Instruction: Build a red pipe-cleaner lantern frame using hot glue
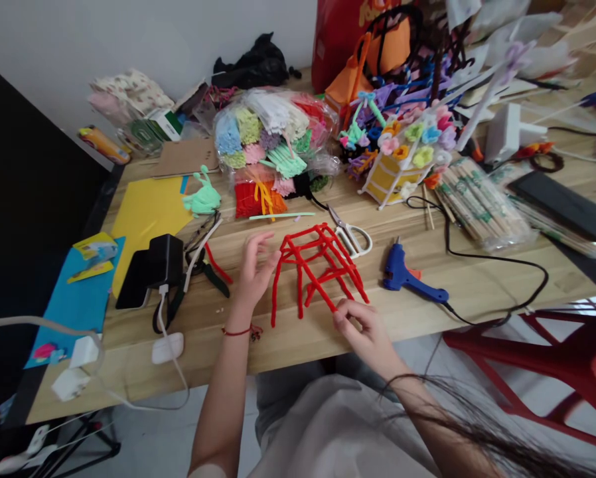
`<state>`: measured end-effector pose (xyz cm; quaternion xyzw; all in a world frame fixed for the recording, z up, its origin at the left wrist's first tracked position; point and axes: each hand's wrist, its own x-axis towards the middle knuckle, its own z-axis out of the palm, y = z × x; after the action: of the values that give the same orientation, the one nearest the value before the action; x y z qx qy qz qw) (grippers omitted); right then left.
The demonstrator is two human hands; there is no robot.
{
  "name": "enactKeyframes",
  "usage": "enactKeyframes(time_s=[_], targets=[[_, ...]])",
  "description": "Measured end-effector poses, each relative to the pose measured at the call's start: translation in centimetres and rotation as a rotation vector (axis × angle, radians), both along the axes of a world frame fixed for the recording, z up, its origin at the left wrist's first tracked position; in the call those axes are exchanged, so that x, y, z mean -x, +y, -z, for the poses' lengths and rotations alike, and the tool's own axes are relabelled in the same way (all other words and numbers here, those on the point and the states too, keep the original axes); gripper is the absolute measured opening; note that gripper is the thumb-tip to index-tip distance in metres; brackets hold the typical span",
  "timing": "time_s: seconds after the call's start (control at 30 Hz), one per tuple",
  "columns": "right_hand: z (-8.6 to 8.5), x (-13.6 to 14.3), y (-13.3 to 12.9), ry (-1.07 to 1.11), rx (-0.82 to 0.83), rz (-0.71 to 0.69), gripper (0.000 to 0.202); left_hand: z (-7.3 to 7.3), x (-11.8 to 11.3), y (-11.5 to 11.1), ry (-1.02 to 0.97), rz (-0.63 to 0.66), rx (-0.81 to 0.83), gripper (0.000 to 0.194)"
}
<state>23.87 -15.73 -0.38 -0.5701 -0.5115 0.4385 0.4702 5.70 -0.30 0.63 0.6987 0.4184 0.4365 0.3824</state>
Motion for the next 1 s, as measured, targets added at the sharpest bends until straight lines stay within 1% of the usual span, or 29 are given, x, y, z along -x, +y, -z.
enactKeyframes(time_s=[0.07,0.1,0.13,0.2,0.27,0.4,0.5,0.57,0.6,0.67,0.7,0.77,0.8,0.83,0.87,0.9,0.93,1.0], targets=[[0.1,0.0,0.1,-0.001,-0.019,-0.017,0.022,0.1,-0.6,0.5,0.018,0.110,0.061,0.044],[0.1,-0.1,0.2,-0.004,-0.026,-0.031,0.022,0.1,-0.9,0.6,0.002,0.132,0.109,0.043],[0.1,-0.1,0.2,-0.008,-0.029,-0.049,0.021,0.1,-1.3,0.6,-0.026,0.125,0.158,0.041],[-0.1,0.0,0.2,-0.016,-0.032,-0.098,0.021,0.2,-2.1,0.3,-0.099,0.064,0.238,0.036],[-0.3,0.5,0.3,-0.020,-0.037,-0.142,0.020,0.5,-2.8,-0.3,-0.164,-0.020,0.276,0.033],[-0.7,2.1,0.5,-0.037,-0.055,-0.199,0.022,0.9,-3.9,-1.7,-0.212,-0.176,0.230,0.030],[-1.3,3.0,0.3,-0.111,-0.090,-0.278,0.023,1.1,-4.2,-2.2,-0.219,-0.188,0.217,0.031],[-2.0,2.7,-0.3,-0.183,-0.145,-0.303,0.023,1.3,-4.2,-2.0,-0.249,-0.192,0.234,0.032],[-2.4,2.3,-0.7,-0.207,-0.187,-0.293,0.022,1.4,-4.0,-1.9,-0.276,-0.202,0.244,0.033],[-3.2,1.0,-1.2,-0.230,-0.282,-0.189,0.019,1.9,-3.7,-1.4,-0.338,-0.225,0.270,0.034],[-3.5,0.2,-1.3,-0.242,-0.321,-0.092,0.017,2.1,-3.5,-1.2,-0.364,-0.233,0.284,0.035],[-3.7,-1.6,-1.0,-0.326,-0.352,0.172,0.011,2.4,-3.3,-1.0,-0.395,-0.233,0.303,0.036],[-3.6,-2.4,-0.6,-0.401,-0.344,0.276,0.004,2.5,-3.2,-0.9,-0.401,-0.229,0.307,0.036],[-3.4,-3.1,-0.1,-0.476,-0.324,0.335,0.008,2.6,-3.2,-1.0,-0.404,-0.222,0.310,0.036],[-3.1,-3.6,0.4,-0.533,-0.295,0.338,0.021,2.6,-3.3,-1.0,-0.407,-0.213,0.311,0.036],[-2.8,-3.8,0.9,-0.560,-0.271,0.317,0.029,2.6,-3.3,-1.1,-0.409,-0.203,0.312,0.036],[-2.5,-3.8,1.3,-0.564,-0.254,0.288,0.032,2.5,-3.4,-1.2,-0.412,-0.195,0.314,0.036],[-1.9,-3.0,1.7,-0.530,-0.252,0.243,0.031,2.6,-3.5,-1.3,-0.418,-0.191,0.312,0.035]])
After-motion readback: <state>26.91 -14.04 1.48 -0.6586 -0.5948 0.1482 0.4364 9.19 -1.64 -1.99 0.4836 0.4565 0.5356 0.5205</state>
